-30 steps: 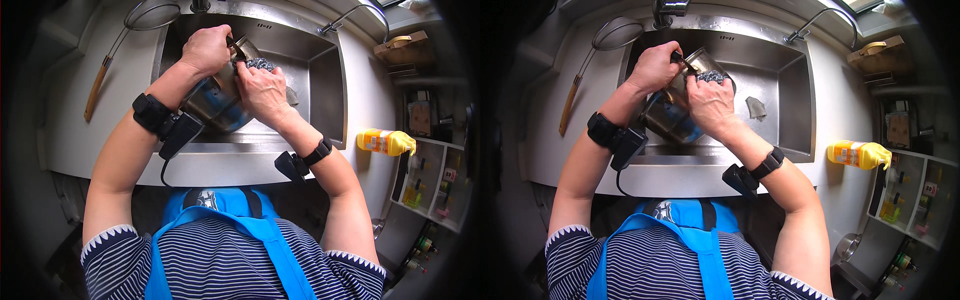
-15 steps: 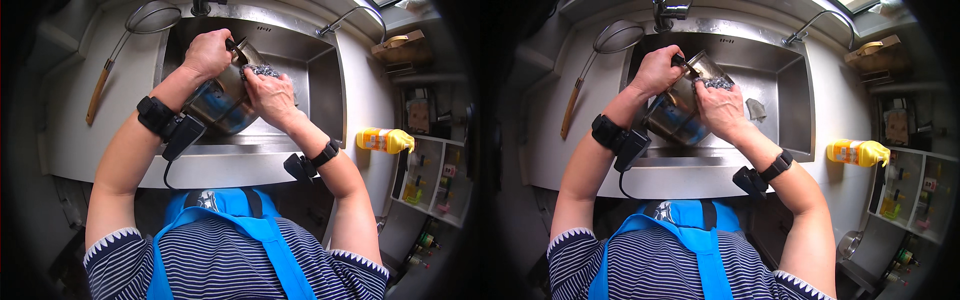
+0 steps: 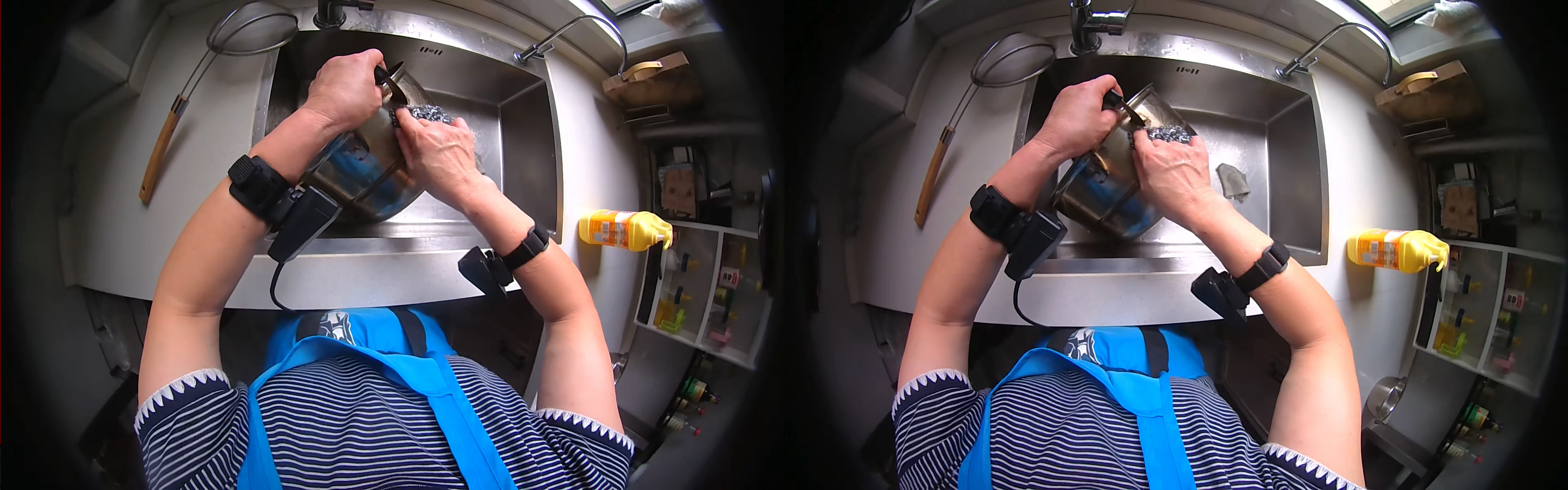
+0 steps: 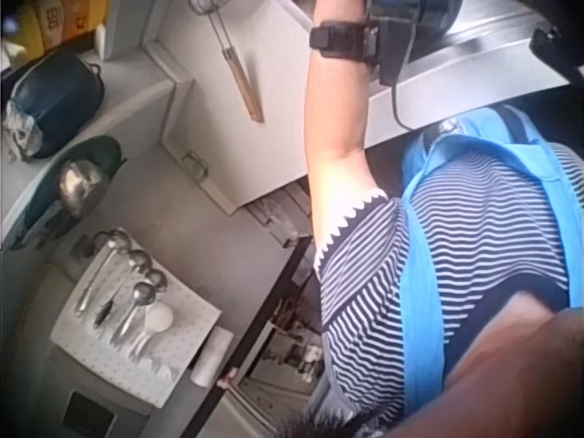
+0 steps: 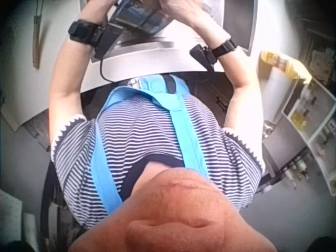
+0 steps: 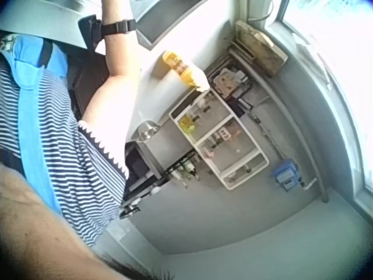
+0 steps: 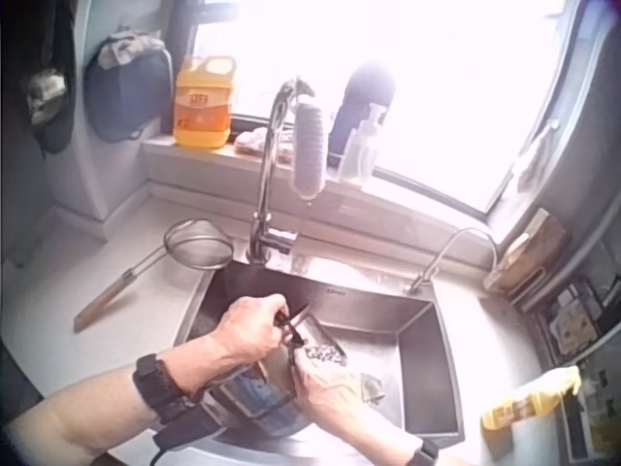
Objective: Washing a large metal pot with a steel wool pad in a kitchen sink.
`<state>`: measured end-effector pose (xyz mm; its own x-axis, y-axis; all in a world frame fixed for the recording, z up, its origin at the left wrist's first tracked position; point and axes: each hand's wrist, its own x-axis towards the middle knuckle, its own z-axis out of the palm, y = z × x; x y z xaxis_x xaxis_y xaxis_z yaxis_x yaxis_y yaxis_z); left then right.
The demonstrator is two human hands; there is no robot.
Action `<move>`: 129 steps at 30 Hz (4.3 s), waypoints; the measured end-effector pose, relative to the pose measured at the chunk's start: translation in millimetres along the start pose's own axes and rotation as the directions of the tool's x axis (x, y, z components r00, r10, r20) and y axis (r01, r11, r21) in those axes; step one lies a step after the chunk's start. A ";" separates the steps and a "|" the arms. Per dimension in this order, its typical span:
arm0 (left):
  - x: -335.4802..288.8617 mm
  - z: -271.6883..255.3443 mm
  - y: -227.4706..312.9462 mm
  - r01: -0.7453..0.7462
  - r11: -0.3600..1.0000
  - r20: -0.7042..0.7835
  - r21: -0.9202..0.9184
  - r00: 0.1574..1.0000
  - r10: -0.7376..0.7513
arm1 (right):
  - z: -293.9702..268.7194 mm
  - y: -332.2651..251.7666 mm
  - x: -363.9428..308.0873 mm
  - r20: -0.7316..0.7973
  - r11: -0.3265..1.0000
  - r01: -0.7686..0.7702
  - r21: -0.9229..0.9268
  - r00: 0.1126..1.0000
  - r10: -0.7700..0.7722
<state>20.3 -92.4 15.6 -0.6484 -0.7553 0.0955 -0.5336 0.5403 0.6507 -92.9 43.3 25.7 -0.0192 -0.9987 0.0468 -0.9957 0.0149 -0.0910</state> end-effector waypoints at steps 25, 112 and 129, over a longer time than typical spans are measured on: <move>-0.7 -2.8 0.4 -0.017 1.000 -0.005 -0.024 1.000 0.017 | 6.4 -1.6 4.3 -0.038 1.000 0.003 0.006 0.999 -0.003; -3.8 -5.2 5.8 -0.010 0.999 0.004 -0.043 1.000 0.010 | 14.6 49.2 22.7 -0.178 0.880 -0.075 0.469 0.968 0.178; -4.0 -3.7 5.1 -0.021 0.998 0.027 -0.062 0.999 0.023 | -1.1 41.8 21.8 0.062 0.767 -0.235 0.597 0.967 0.248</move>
<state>22.2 -87.9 21.4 -0.6749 -0.7324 0.0901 -0.4849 0.5322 0.6940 -135.1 22.2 24.0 -0.2595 -0.9649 -0.0392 -0.7057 0.2172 -0.6744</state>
